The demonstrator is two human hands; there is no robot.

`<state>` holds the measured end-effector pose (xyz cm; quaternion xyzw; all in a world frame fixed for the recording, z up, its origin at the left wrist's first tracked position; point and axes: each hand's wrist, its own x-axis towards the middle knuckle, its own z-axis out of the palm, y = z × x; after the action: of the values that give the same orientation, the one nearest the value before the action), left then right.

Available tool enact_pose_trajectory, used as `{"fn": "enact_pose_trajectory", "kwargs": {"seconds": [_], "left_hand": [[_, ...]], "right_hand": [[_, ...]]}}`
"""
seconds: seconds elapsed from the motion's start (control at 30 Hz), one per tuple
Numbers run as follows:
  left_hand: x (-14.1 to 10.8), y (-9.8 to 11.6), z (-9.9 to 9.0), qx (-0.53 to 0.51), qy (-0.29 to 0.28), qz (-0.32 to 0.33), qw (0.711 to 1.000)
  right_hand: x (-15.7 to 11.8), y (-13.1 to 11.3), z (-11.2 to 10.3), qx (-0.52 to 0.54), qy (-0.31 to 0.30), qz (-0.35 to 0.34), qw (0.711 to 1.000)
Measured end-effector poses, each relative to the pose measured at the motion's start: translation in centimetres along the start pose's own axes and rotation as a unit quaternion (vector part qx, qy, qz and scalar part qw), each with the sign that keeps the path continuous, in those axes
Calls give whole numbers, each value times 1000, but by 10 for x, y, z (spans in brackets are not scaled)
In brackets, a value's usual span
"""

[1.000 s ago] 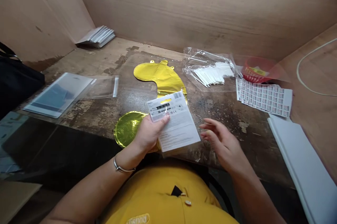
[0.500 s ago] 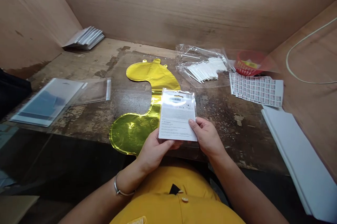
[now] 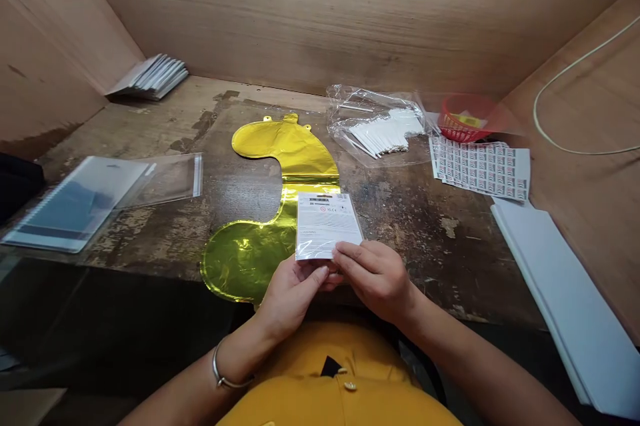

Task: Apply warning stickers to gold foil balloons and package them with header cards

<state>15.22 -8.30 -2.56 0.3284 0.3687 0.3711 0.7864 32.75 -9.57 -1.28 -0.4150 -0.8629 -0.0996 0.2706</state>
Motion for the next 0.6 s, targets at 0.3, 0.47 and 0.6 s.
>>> {"fn": "enact_pose_trajectory", "kwargs": {"seconds": [0.3, 0.47, 0.6], "left_hand": [[-3, 11, -9, -16, -1, -16, 1000], [0, 16, -18, -37, 64, 1, 997], [2, 12, -21, -36, 65, -3, 997]], "right_hand": [[14, 0, -7, 111, 59, 130, 984], [17, 9, -8, 374, 22, 478, 795], [24, 12, 9, 576, -79, 542, 607]]}}
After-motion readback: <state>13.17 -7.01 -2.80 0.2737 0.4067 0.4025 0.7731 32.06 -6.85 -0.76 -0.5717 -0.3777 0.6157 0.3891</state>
